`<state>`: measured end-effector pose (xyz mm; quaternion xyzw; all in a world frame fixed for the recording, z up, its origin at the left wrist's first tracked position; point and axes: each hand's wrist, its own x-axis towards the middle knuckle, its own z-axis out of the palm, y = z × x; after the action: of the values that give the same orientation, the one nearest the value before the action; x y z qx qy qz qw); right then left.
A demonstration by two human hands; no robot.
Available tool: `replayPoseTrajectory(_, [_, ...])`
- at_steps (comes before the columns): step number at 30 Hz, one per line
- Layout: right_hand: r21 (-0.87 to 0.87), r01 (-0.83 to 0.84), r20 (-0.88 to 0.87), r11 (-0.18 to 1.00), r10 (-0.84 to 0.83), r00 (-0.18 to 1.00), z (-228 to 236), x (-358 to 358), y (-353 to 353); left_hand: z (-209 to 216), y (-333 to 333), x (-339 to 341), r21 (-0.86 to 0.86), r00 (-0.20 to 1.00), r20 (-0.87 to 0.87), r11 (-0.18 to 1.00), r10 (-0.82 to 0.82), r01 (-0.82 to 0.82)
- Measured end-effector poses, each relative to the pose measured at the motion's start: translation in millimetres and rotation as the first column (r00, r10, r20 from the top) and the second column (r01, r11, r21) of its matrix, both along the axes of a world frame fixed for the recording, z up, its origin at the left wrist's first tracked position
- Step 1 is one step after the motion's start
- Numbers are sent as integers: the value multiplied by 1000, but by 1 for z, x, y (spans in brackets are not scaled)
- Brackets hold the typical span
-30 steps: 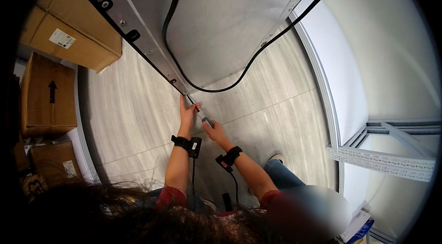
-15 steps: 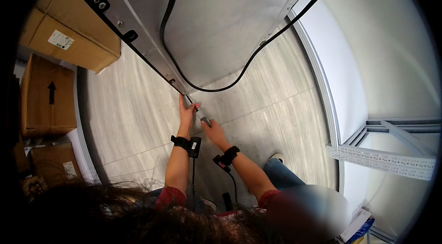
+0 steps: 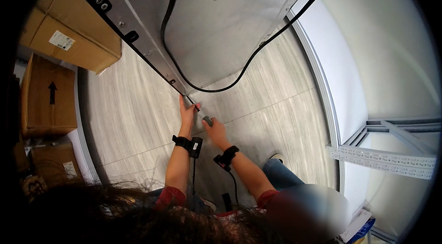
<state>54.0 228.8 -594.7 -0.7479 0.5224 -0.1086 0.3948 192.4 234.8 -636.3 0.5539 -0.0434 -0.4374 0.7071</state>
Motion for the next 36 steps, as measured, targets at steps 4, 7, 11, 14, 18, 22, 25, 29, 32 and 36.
replayPoseTrajectory(4, [522, 46, 29, 852, -71, 997, -19, -7, -17, 4, -2, -4, -27, 999, 32, 1000, -6, 7])
replayPoseTrajectory(7, [804, 69, 110, 591, -261, 959, -5, -5, -19, 2, 2, -1, -18, 995, 97, 1000, -10, 12])
replayPoseTrajectory(11, [121, -110, 77, 987, 101, 992, -5, -9, -2, -4, 0, 4, -13, 995, 95, 1000, -6, 8])
replayPoseTrajectory(14, [-252, -190, -167, 949, 151, 974, 4, -6, 17, -3, -1, 3, 26, 999, 42, 1000, 3, -4])
replayPoseTrajectory(18, [-117, -169, -270, 979, 132, 954, 4, 2, 23, -6, 0, 3, 30, 999, 34, 999, -18, 17])
replayPoseTrajectory(22, [10, -176, -164, 984, 175, 971, 1, -1, 15, -6, 1, 1, 9, 998, 61, 1000, 9, -10])
replayPoseTrajectory(25, [214, -99, -11, 972, 104, 994, -9, -6, 2, 2, -1, -2, 33, 1000, 0, 999, 6, -6])
replayPoseTrajectory(29, [381, -45, 134, 923, -7, 991, -13, -12, -6, 4, -5, -5, 18, 999, 38, 1000, 15, -16])
replayPoseTrajectory(32, [-181, -119, 40, 976, 128, 991, -1, -6, 16, -4, -2, 0, 13, 995, 80, 998, 58, -59])
replayPoseTrajectory(36, [-312, -173, -130, 934, 139, 982, 3, -5, 24, -10, -3, 2, 33, 994, 98, 998, 52, -56])
